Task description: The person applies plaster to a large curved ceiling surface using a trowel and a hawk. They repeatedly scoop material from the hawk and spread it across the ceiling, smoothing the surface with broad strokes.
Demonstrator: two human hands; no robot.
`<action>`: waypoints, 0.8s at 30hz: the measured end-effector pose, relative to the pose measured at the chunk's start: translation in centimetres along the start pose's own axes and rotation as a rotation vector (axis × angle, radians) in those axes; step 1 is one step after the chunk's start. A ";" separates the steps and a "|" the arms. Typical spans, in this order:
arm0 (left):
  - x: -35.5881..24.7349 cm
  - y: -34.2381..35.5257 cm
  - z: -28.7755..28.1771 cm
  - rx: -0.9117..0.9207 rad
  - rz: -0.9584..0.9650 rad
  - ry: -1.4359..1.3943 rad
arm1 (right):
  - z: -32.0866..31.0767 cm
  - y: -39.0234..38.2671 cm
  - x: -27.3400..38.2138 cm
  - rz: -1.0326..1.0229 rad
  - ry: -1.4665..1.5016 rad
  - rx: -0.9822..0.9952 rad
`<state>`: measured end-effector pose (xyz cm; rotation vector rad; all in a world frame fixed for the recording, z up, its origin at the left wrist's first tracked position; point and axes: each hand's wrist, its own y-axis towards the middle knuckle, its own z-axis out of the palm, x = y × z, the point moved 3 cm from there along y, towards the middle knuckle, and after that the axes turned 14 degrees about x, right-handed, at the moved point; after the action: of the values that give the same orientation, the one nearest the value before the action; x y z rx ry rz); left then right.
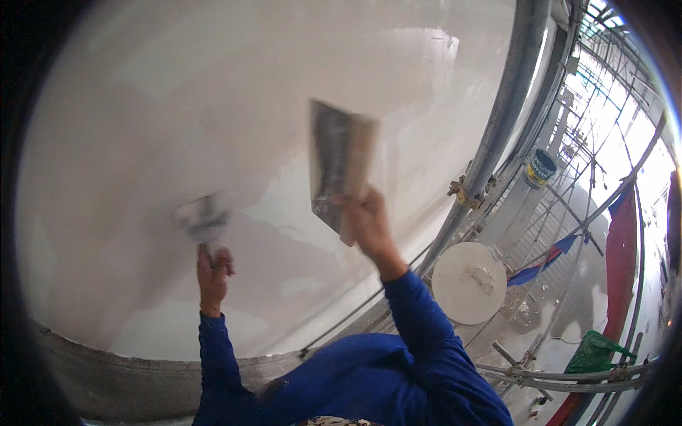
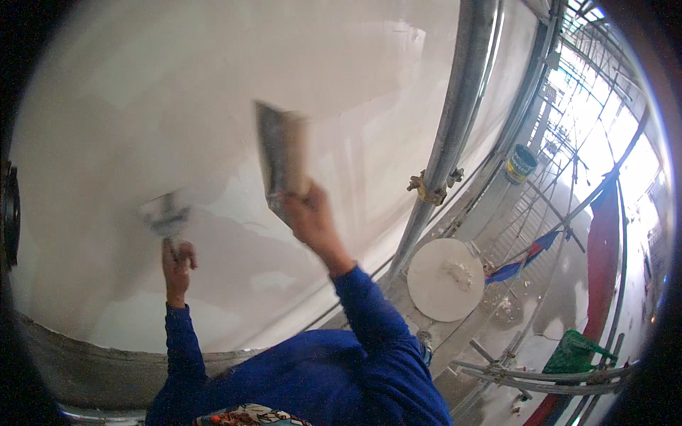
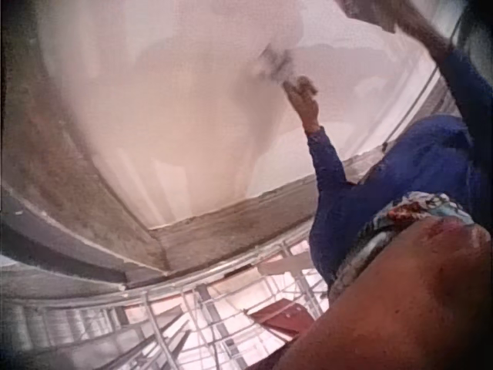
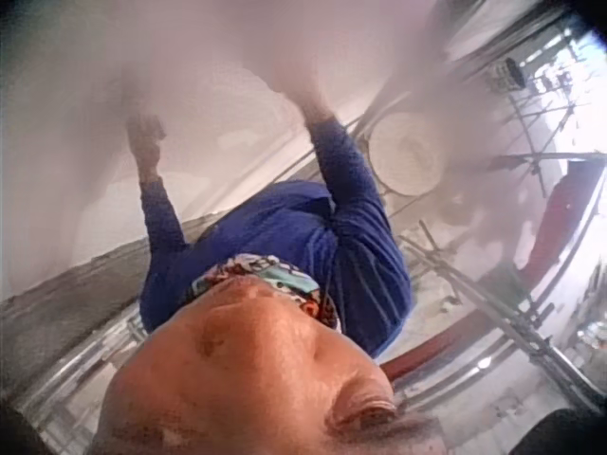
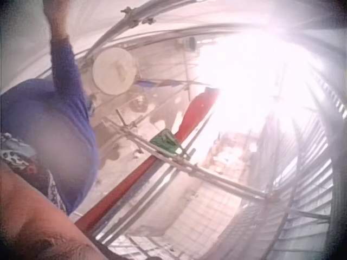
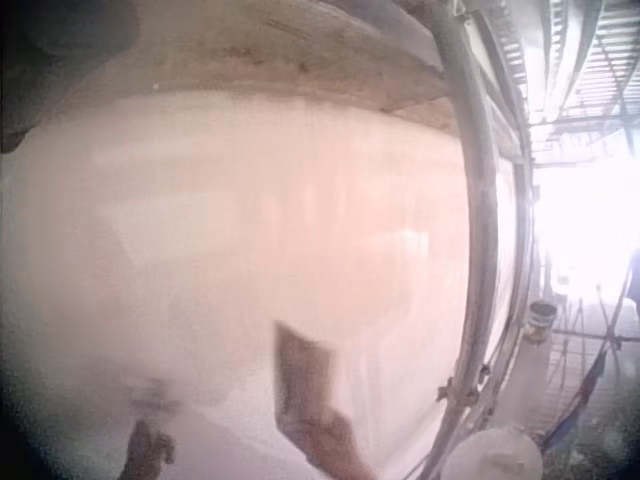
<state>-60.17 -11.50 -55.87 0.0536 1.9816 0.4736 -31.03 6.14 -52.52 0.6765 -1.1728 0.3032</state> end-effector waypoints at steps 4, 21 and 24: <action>-0.7 -1.6 7.5 0.335 -0.406 -0.183 | -4.1 -2.6 0.8 -0.044 0.053 0.079; -4.8 -2.5 8.5 0.490 -0.213 -0.546 | -11.8 -7.1 -2.9 -0.131 -0.861 0.332; -5.2 -1.4 4.9 0.119 -0.009 -0.334 | -11.0 -4.9 -4.4 0.073 -0.472 0.017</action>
<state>-53.28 -12.52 -53.71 0.1868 1.6783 0.3166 -21.81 9.83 -60.56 0.7443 -1.6486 0.2195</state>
